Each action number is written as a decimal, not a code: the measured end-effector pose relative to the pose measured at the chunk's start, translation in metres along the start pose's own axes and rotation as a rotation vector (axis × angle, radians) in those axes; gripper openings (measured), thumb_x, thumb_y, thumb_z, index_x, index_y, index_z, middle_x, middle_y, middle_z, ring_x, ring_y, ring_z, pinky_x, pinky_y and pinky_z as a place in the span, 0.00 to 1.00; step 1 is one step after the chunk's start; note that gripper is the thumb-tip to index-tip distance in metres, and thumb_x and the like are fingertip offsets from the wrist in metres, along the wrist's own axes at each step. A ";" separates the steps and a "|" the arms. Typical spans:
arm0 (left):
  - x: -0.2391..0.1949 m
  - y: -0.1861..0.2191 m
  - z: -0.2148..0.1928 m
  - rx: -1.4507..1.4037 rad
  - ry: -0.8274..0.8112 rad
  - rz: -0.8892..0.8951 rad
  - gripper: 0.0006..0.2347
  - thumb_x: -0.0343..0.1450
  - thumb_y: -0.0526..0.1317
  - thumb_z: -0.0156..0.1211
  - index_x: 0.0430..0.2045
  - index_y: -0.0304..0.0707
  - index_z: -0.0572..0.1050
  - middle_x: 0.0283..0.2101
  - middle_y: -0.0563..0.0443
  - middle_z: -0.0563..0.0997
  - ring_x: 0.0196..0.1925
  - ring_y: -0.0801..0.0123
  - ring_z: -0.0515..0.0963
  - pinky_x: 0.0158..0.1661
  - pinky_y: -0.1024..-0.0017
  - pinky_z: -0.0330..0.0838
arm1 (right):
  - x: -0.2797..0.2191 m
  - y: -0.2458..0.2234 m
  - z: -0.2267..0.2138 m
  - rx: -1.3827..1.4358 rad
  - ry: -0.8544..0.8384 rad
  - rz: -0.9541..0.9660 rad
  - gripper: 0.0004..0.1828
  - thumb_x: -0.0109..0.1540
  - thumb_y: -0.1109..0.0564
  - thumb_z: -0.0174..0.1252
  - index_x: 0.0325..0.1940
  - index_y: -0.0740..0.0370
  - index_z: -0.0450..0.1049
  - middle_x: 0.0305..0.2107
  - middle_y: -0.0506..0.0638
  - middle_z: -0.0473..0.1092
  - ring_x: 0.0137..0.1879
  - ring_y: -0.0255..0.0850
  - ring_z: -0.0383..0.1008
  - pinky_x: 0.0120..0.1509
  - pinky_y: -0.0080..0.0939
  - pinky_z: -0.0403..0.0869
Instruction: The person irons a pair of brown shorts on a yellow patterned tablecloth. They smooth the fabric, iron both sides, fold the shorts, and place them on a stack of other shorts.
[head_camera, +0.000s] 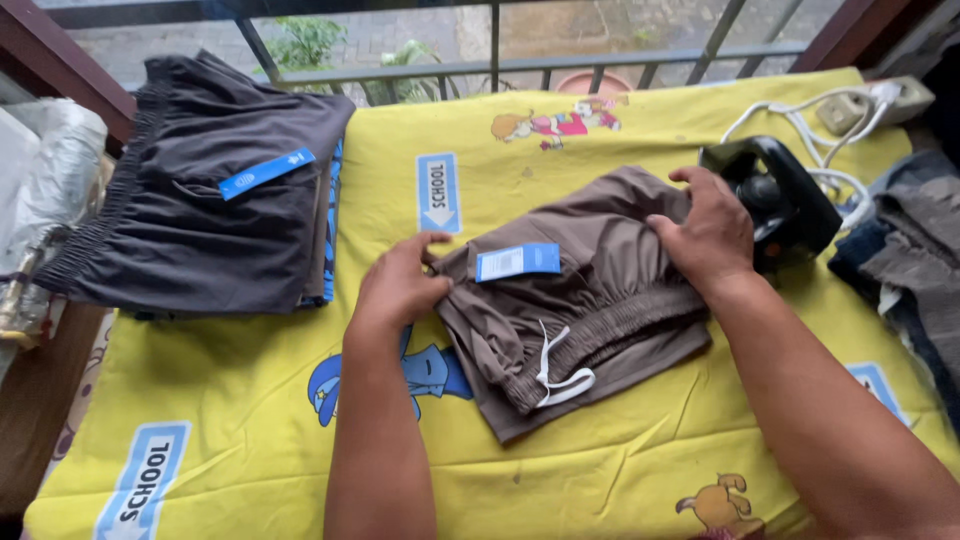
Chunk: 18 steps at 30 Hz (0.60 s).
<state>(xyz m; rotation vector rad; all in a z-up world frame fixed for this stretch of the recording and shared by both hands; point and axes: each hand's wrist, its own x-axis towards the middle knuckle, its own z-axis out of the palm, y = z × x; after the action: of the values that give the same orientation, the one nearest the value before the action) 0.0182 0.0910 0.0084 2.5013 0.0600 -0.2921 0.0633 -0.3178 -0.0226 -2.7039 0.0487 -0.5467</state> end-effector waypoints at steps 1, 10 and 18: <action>-0.005 0.004 0.009 0.003 -0.013 -0.003 0.28 0.55 0.48 0.67 0.53 0.76 0.74 0.42 0.64 0.84 0.48 0.65 0.83 0.48 0.60 0.75 | -0.006 -0.007 0.001 -0.001 -0.009 0.010 0.35 0.50 0.46 0.75 0.60 0.41 0.72 0.46 0.45 0.73 0.55 0.44 0.75 0.57 0.48 0.74; -0.046 0.094 0.057 0.226 0.039 0.489 0.49 0.55 0.64 0.71 0.71 0.45 0.56 0.74 0.29 0.50 0.77 0.37 0.46 0.64 0.23 0.33 | -0.013 -0.048 -0.031 -0.219 -0.596 -0.198 0.38 0.64 0.27 0.46 0.74 0.41 0.58 0.75 0.50 0.51 0.81 0.47 0.45 0.77 0.74 0.46; -0.047 0.094 0.056 0.231 -0.077 0.369 0.56 0.49 0.64 0.75 0.73 0.47 0.50 0.76 0.33 0.45 0.78 0.39 0.40 0.65 0.23 0.28 | 0.054 0.049 -0.075 -0.300 -0.302 0.296 0.43 0.60 0.35 0.62 0.74 0.54 0.60 0.56 0.65 0.69 0.65 0.64 0.68 0.64 0.64 0.65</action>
<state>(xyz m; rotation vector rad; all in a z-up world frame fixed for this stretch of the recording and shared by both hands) -0.0284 -0.0169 0.0283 2.6597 -0.4869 -0.2514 0.0861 -0.3963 0.0429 -2.9589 0.4751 -0.0415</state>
